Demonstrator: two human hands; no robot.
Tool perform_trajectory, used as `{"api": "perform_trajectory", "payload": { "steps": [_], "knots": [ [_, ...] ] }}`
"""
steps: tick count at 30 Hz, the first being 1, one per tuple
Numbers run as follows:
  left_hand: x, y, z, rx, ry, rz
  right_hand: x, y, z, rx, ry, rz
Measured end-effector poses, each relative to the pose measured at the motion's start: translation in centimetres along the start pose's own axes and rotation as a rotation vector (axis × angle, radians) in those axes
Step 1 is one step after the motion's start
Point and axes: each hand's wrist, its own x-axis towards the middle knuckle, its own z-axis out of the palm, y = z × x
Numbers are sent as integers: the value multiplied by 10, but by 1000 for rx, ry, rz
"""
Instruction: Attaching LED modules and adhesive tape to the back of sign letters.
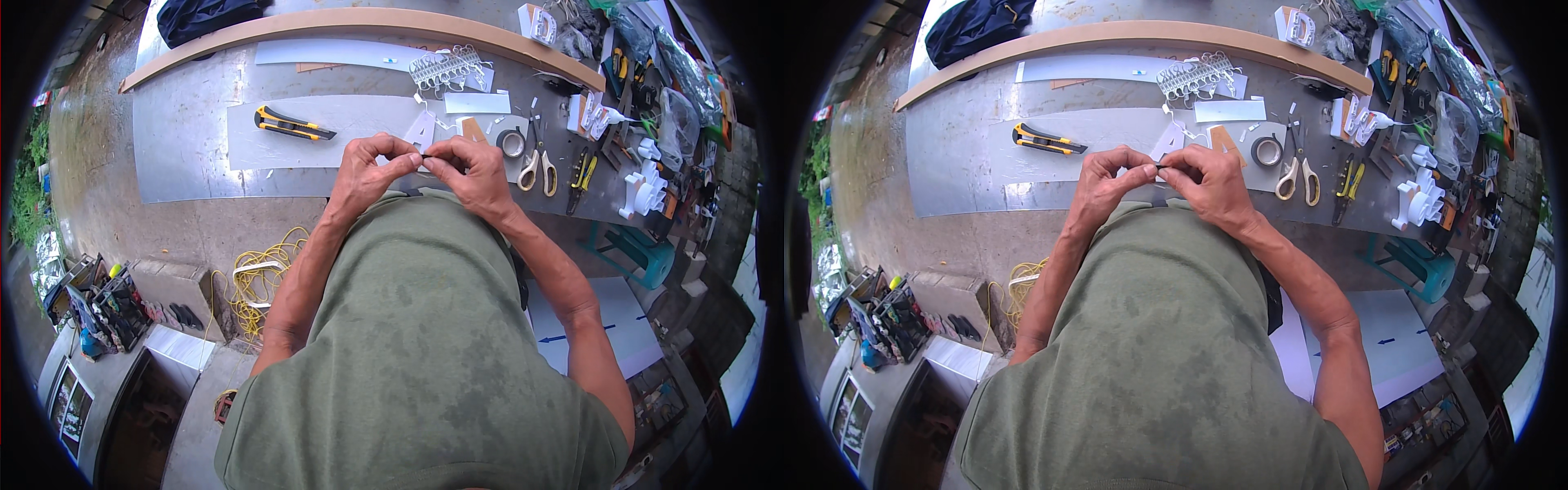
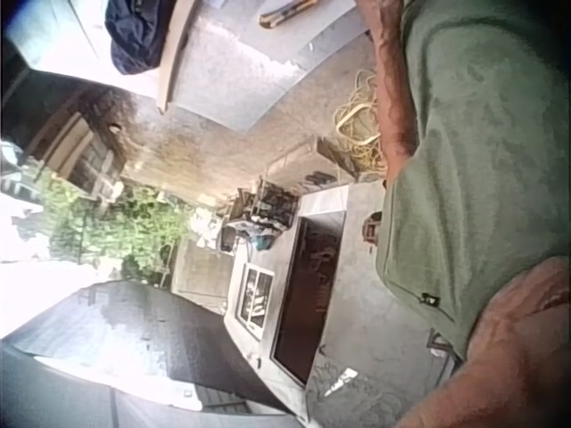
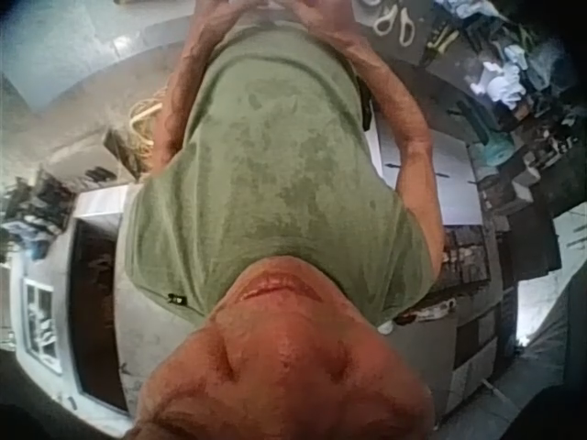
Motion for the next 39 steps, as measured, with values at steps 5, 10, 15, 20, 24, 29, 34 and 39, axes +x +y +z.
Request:
{"api": "perform_trajectory", "payload": {
  "steps": [5,10,15,20,24,29,34,39],
  "knots": [
    [-1,7,-1,-154,-31,-160,-4,6,8,-160,144,-332],
    [-2,15,-4,-151,-34,-150,4,8,5,-335,154,-604],
    [-2,24,-6,71,-54,-80,5,4,4,-355,207,-607],
    [-1,28,-2,314,-1,-108,4,7,4,-501,183,-621],
    [-7,24,0,563,104,166,7,1,5,-554,129,-591],
    [-6,21,7,650,179,407,8,-4,7,-624,94,-553],
    [-4,30,9,726,171,449,10,1,4,-631,99,-571],
    [-5,29,3,681,107,421,10,3,0,-607,85,-574]
  ]
}}
